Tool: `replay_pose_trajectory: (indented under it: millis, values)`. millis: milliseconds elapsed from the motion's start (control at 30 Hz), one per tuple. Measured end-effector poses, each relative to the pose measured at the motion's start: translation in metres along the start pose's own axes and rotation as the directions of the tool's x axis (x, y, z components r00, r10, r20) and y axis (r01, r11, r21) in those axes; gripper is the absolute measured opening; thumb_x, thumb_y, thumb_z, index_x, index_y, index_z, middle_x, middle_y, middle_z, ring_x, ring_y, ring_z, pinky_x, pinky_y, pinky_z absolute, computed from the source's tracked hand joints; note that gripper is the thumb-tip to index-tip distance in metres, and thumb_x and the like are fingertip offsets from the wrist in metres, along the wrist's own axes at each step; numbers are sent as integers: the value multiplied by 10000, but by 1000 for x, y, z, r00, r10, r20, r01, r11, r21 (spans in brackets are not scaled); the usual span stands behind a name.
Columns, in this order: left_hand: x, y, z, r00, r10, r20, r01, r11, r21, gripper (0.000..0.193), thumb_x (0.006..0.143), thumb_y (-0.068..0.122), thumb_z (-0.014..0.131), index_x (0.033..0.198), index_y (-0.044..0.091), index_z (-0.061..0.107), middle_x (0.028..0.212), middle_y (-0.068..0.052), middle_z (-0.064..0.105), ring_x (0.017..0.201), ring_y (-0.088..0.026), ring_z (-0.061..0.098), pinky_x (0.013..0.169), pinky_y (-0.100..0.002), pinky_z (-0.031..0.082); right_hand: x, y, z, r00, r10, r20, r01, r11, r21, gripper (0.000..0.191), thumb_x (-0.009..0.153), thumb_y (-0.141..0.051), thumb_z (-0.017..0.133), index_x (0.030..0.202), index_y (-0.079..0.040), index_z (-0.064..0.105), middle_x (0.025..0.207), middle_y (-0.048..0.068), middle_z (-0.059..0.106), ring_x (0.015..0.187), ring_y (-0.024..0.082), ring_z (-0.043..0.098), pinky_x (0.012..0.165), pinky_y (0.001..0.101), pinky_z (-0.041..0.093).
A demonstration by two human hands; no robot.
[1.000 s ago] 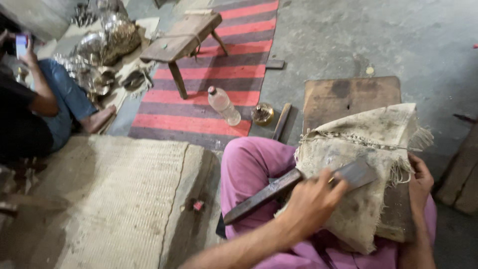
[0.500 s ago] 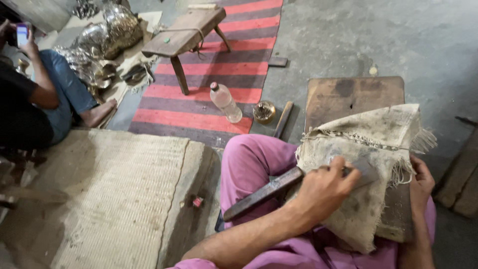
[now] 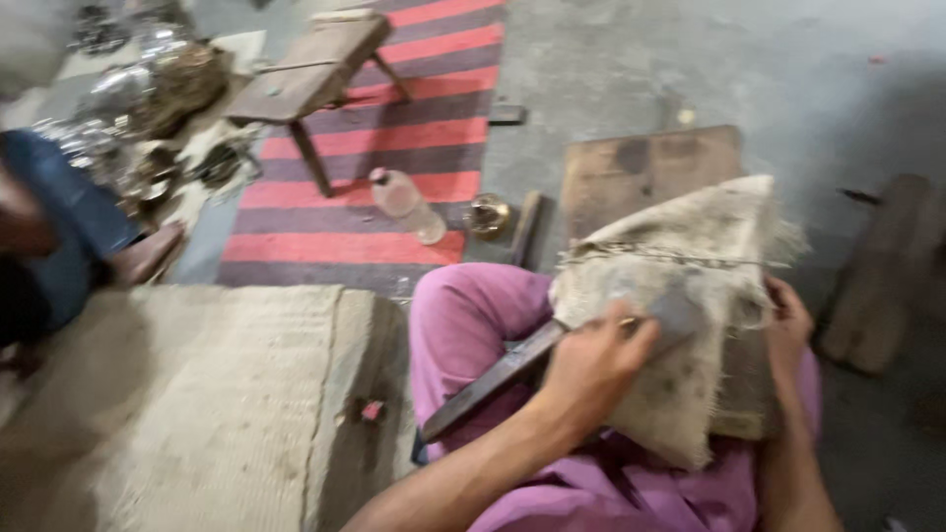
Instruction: The person hammers a small brass lamp base with a wooden mallet while holding it steady on a cloth-covered block. They then use a metal file to smooth the surface of the lamp base.
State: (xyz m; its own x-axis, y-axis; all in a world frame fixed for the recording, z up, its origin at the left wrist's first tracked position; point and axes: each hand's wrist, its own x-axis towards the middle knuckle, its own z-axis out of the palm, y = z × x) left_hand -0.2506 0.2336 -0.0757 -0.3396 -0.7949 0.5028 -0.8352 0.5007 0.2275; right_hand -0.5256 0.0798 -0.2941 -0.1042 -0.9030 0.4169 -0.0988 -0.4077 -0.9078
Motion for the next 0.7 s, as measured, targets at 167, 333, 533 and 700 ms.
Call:
replay_pose_trajectory:
  millis: [167,333,533,700]
  values:
    - [2,4,1,992,-60,108,56,998,43,440,819,-1,646,1252,19,577,1046,-186,577,694,-313,679,541,-411,551,-4,-17,4,965,261,-37,-251,951,183,320,1063,-72,615,1364,34,630,1186,67,703,965,103,661,814,232,547]
    - [11,8,8,996,-3,86,0,999,39,418,817,-3,647,1227,24,567,1037,-188,571,729,-318,683,579,-426,551,-7,-25,3,954,299,-23,-289,936,202,298,1077,-92,604,1343,36,645,1129,68,706,902,104,654,760,241,540]
    - [6,17,3,996,-47,78,44,998,37,442,827,-17,649,1261,4,566,1065,-215,577,693,-306,688,530,-406,550,-6,-10,-7,982,190,-12,-185,967,175,310,1084,-94,585,1357,47,632,1185,74,706,981,98,657,845,233,541]
    - [19,16,11,990,-11,139,9,1000,18,378,851,-15,635,1222,19,568,1050,-199,559,718,-313,692,560,-423,554,-9,-5,-8,959,284,-12,-280,952,121,307,1075,-105,560,1334,40,639,1139,78,709,910,121,678,767,253,559]
